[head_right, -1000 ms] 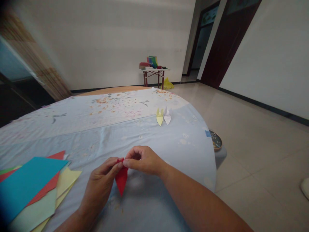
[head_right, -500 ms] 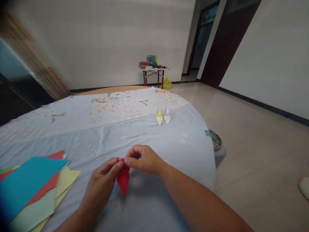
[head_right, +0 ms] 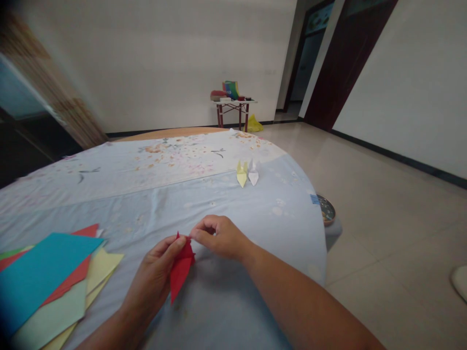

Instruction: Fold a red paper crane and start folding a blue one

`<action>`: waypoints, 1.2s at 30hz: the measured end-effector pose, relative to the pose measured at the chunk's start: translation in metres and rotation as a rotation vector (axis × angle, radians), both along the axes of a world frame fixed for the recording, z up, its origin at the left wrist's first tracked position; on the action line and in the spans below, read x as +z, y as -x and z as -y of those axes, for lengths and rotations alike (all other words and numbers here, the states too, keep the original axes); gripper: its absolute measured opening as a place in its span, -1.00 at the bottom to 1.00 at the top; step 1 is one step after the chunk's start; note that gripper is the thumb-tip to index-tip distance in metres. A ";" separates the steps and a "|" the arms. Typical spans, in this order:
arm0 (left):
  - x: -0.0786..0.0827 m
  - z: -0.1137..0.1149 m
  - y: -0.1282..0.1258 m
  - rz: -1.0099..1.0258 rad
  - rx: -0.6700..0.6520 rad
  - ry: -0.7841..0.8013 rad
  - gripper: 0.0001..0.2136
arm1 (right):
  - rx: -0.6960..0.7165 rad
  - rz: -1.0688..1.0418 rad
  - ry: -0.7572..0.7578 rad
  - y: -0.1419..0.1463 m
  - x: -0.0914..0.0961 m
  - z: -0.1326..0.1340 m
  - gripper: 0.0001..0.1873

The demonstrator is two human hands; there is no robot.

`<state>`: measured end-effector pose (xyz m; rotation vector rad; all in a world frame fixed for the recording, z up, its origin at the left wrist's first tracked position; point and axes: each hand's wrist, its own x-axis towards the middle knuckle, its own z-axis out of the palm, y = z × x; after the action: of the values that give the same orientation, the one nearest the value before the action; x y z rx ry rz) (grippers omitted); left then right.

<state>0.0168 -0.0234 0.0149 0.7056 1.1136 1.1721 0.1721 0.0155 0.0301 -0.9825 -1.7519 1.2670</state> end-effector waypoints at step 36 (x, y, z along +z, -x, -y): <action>0.010 -0.004 0.002 0.037 -0.138 -0.041 -0.70 | -0.073 -0.186 0.161 0.006 -0.012 -0.005 -0.78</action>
<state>0.0153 -0.0197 0.0253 0.7779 0.9964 1.0888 0.1660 0.0207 0.0181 -0.9755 -1.4781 1.4223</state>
